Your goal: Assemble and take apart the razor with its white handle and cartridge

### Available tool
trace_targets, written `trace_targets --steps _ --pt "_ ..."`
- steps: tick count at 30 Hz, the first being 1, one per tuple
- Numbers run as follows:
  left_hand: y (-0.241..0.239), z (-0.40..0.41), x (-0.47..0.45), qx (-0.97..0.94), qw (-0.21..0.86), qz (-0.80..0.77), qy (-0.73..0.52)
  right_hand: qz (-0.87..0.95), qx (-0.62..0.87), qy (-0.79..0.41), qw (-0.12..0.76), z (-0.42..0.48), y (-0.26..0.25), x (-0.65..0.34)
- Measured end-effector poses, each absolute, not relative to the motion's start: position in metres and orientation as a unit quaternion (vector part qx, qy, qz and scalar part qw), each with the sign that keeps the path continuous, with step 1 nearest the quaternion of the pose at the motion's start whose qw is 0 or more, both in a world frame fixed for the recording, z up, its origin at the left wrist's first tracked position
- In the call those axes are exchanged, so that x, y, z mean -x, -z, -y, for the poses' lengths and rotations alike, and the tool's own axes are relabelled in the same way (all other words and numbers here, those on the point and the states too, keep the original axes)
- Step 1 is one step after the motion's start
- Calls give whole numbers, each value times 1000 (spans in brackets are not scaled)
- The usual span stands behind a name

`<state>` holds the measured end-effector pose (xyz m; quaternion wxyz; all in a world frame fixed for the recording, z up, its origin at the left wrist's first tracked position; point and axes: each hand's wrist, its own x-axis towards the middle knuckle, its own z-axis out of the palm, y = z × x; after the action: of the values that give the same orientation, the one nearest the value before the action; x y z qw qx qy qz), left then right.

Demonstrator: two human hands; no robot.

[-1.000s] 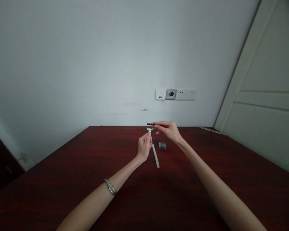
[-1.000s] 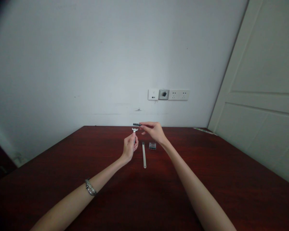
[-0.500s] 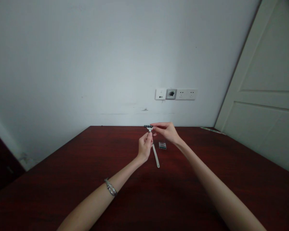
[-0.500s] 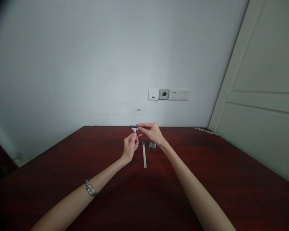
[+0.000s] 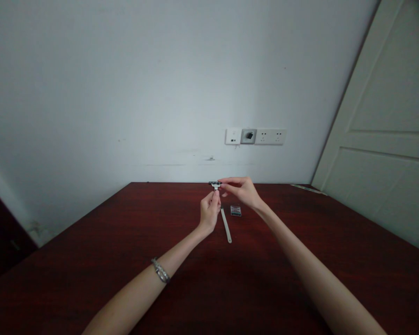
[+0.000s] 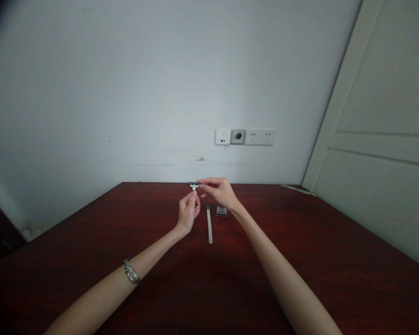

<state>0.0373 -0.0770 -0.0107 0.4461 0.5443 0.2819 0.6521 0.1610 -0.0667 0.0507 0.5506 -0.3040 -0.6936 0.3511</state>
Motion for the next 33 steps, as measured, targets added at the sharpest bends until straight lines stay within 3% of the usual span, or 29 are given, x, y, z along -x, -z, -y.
trace_targets --steps 33 --pt "13 79 -40 -536 468 -297 -637 717 285 -329 544 64 -45 -163"
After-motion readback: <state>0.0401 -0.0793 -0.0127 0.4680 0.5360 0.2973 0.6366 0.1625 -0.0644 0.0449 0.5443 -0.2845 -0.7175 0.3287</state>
